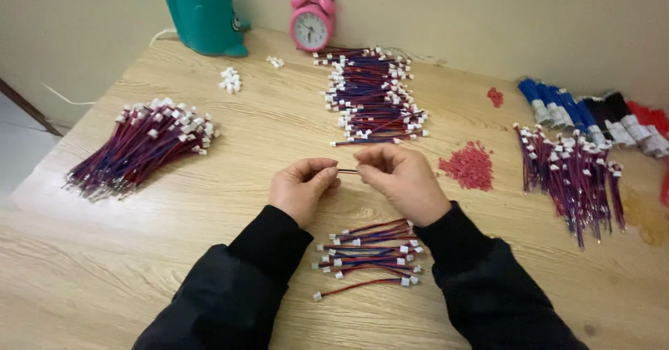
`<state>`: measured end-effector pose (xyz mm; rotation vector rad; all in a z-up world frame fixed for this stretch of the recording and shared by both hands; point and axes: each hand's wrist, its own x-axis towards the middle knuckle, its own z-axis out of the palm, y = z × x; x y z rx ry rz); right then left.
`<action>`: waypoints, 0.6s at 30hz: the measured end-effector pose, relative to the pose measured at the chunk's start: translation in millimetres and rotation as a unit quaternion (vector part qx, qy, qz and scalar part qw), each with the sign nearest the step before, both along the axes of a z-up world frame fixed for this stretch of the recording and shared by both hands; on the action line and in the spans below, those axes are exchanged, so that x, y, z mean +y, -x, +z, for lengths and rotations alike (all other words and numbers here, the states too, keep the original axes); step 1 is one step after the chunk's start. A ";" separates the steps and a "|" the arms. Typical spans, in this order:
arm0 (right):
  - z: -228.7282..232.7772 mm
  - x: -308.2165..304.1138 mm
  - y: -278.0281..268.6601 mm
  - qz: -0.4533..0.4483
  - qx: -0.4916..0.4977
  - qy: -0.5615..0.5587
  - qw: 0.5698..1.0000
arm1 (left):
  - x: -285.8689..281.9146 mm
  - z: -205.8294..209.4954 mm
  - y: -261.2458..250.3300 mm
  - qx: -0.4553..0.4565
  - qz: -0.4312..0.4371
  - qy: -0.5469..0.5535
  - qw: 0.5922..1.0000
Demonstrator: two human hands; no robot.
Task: Sorting and stacking small electronic wire harnesses on a wooden table.
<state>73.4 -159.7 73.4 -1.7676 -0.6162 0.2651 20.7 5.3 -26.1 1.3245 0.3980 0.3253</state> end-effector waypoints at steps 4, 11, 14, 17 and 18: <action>-4.0 11.2 2.8 0.011 0.011 0.014 1.000 | -5.2 15.3 7.1 -0.012 0.012 0.079 0.997; 10.0 13.0 17.6 0.003 -0.055 0.023 0.998 | -7.2 24.8 13.1 -0.036 0.020 0.159 0.986; 8.1 10.7 15.7 -0.007 -0.170 0.077 0.982 | -7.8 23.9 13.3 -0.058 0.011 0.153 0.986; 7.3 9.3 14.3 -0.025 -0.297 0.111 0.948 | -9.0 26.1 15.5 -0.059 0.002 0.140 0.988; 5.2 8.2 12.9 -0.025 -0.296 0.112 0.948 | -8.4 21.1 13.4 -0.059 0.002 0.140 0.988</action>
